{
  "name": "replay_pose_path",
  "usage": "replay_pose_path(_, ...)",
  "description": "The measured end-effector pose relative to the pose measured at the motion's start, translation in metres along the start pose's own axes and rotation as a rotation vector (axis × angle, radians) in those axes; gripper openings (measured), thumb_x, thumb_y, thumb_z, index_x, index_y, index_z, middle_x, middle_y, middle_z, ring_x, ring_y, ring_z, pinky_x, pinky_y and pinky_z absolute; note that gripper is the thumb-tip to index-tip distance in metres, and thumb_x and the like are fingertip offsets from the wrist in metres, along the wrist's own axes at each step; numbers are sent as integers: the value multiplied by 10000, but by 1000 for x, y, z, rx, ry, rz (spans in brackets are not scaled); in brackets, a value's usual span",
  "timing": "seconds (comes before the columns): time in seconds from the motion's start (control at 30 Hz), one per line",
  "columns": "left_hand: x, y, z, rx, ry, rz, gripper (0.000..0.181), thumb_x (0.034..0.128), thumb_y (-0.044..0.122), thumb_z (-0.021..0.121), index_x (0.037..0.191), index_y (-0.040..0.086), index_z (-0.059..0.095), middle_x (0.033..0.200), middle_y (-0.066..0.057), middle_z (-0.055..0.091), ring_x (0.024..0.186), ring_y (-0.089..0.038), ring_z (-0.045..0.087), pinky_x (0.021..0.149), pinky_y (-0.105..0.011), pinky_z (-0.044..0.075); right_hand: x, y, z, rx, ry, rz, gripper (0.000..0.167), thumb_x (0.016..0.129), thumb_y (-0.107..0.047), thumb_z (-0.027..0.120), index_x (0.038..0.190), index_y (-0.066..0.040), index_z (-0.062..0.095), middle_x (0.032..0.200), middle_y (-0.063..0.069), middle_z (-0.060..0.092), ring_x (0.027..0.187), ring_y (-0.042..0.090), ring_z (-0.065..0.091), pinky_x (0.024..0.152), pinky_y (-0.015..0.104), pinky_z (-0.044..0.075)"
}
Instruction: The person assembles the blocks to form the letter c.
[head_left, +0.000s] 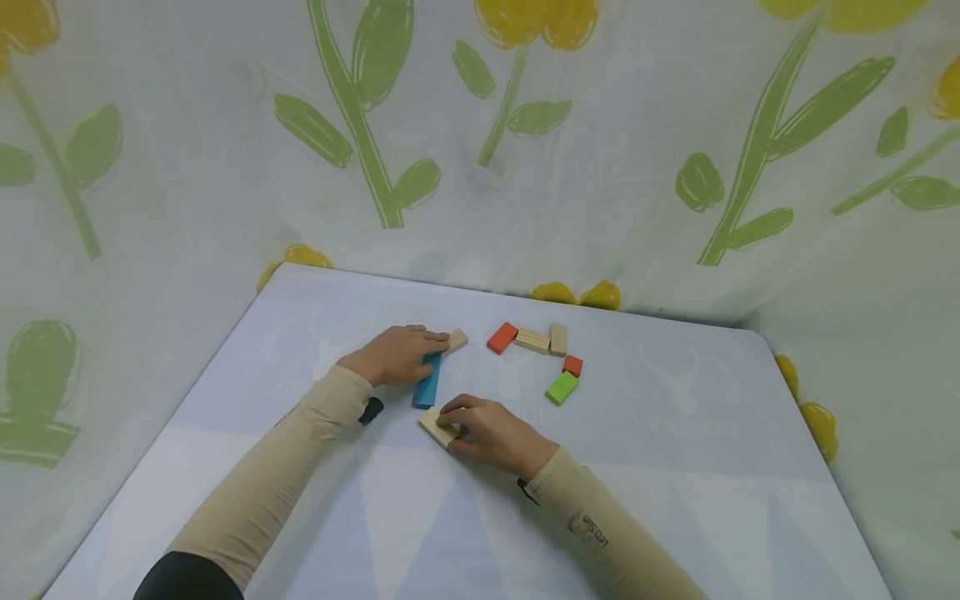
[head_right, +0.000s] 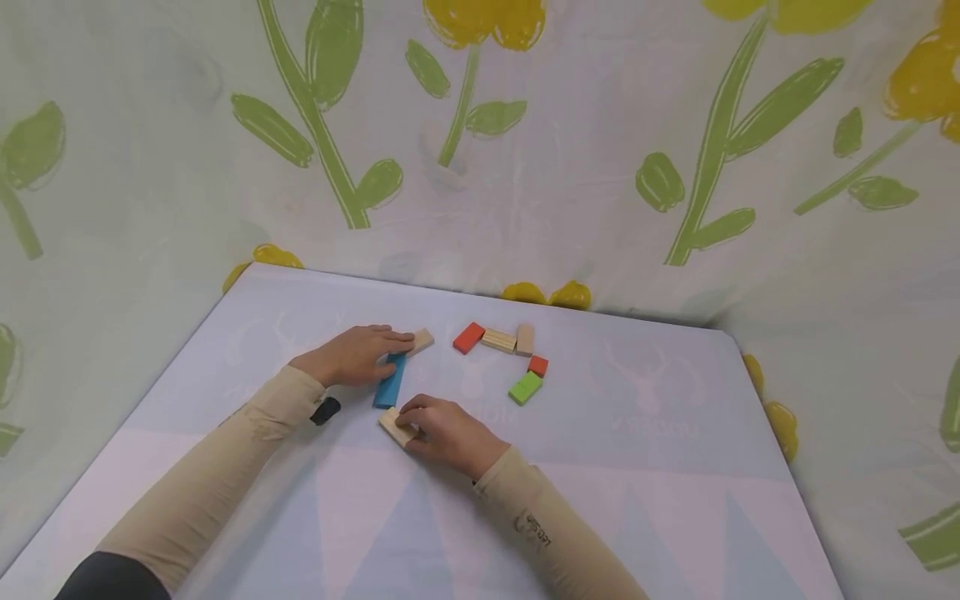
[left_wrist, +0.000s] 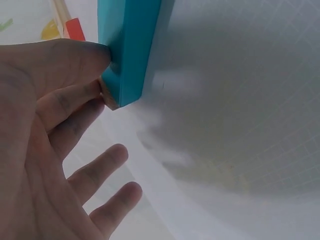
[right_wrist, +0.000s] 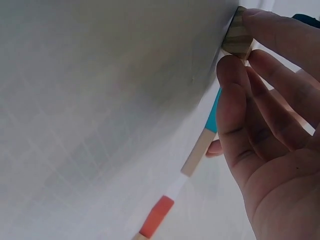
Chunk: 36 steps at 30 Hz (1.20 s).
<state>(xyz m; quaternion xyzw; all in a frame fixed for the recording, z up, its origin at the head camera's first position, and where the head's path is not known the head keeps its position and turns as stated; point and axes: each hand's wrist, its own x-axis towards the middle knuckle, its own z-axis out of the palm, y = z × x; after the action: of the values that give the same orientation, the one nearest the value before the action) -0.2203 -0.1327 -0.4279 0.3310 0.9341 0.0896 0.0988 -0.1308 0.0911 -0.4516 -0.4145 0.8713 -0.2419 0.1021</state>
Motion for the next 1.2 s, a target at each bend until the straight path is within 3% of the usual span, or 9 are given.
replay_pose_path(0.47, -1, 2, 0, 26, -22, -32, 518, 1000, 243, 609, 1494, 113, 522, 1542, -28, 480, 1402, -390, 441, 1149, -534, 357, -3, 1, 0, 5, 14, -10, 332, 919, -168, 772, 1239, -106, 711, 1281, 7, 630, 1075, 79, 621, 907, 163, 511)
replay_pose_path(0.77, 0, -2, 3, 30, -7, -15, 523, 990, 240, 626, 1486, 100, 531, 1534, -44, 491, 1384, -401, 461, 1144, -525, 368, -8, 10, -13, -76, 182, -79, 293, 910, -150, 773, 1199, -135, 726, 1224, -38, 669, 1144, 110, 621, 968, 264, 528)
replay_pose_path(1.2, 2, -6, 8, -13, -36, -13, 529, 1012, 272, 615, 1503, 106, 508, 1567, -32, 447, 1417, -350, 434, 1171, -497, 338, -17, 36, -40, -141, 271, -47, 346, 887, -116, 795, 1224, -118, 713, 1245, -4, 669, 1189, 155, 613, 987, 337, 533)
